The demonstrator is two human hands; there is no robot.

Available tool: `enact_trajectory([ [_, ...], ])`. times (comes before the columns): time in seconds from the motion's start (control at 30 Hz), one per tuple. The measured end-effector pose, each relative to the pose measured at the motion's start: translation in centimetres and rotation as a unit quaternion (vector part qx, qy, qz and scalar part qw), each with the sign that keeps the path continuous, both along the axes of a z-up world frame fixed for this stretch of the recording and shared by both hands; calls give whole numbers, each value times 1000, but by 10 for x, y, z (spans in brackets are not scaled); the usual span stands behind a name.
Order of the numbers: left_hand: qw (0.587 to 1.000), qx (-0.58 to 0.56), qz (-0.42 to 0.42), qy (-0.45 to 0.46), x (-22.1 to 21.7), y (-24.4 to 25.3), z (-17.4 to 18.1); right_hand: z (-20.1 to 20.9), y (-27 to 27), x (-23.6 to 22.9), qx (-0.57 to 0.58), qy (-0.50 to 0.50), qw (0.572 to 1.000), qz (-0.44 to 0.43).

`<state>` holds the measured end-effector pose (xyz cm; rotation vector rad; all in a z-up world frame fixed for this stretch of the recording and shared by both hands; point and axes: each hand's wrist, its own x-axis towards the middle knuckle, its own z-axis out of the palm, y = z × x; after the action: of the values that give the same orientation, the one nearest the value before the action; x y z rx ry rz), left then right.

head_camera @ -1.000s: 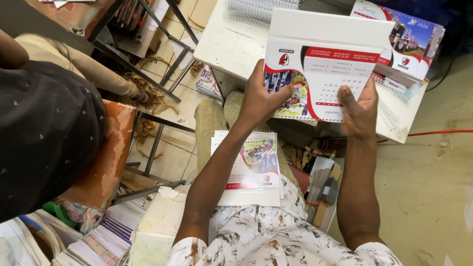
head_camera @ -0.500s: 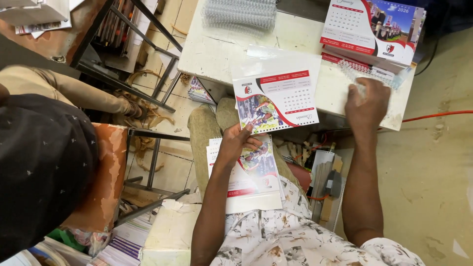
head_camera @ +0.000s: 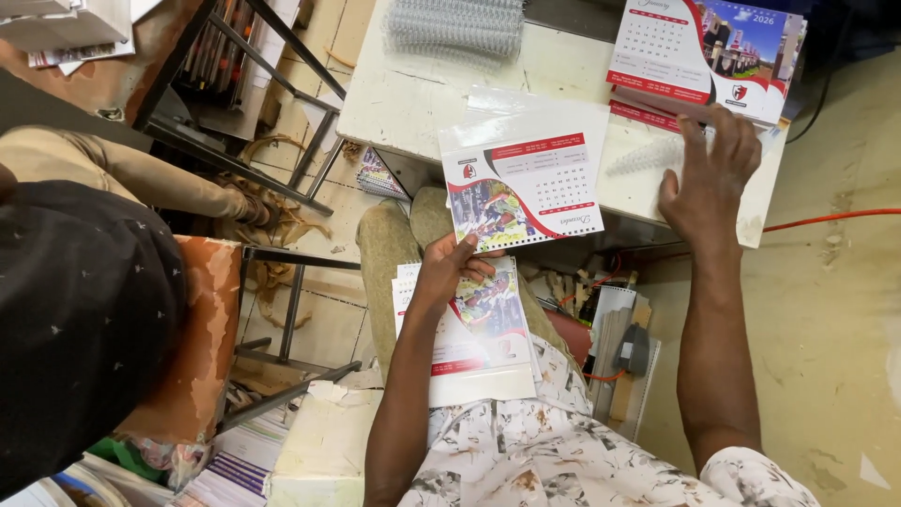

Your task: The person sits on the floor and assembles spiral-bound calendars by inserting metal rings into the punched holes. They pick up a calendar, thread the rings through the holes, and place the finished item on a stack on the table.

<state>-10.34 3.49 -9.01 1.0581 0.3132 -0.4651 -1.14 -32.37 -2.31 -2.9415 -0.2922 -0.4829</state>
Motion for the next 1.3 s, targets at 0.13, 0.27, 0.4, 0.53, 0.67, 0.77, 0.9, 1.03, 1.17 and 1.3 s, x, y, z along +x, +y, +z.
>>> enact_trajectory([
  [0.13,1000,9,-4,-13,1,1,10,-16,-21,17,-34,19,996,79],
  [0.27,1000,9,1,-3,-1,-1,11,-8,-17,20,-47,122,991,40],
  [0.4,1000,4,6,-4,-1,-1,5,6,-9,21,19,192,980,-38],
  [0.53,1000,-14,1,-5,-2,0,-1,17,-14,12,96,117,988,-23],
  [0.67,1000,16,-4,-3,-2,2,14,42,-39,5,96,-96,983,120],
  [0.77,999,34,1,1,-1,0,12,66,-41,1,84,-182,970,140],
  [0.9,1000,16,12,-1,-5,-4,7,12,-62,4,-62,21,993,102],
  [1.03,999,25,25,15,-5,-10,18,19,-47,-7,-85,109,990,12],
  [1.17,999,36,19,8,-2,-12,26,21,-39,-3,-23,158,987,16],
  [1.3,999,32,27,8,-6,-11,16,12,-42,-7,-41,96,994,35],
])
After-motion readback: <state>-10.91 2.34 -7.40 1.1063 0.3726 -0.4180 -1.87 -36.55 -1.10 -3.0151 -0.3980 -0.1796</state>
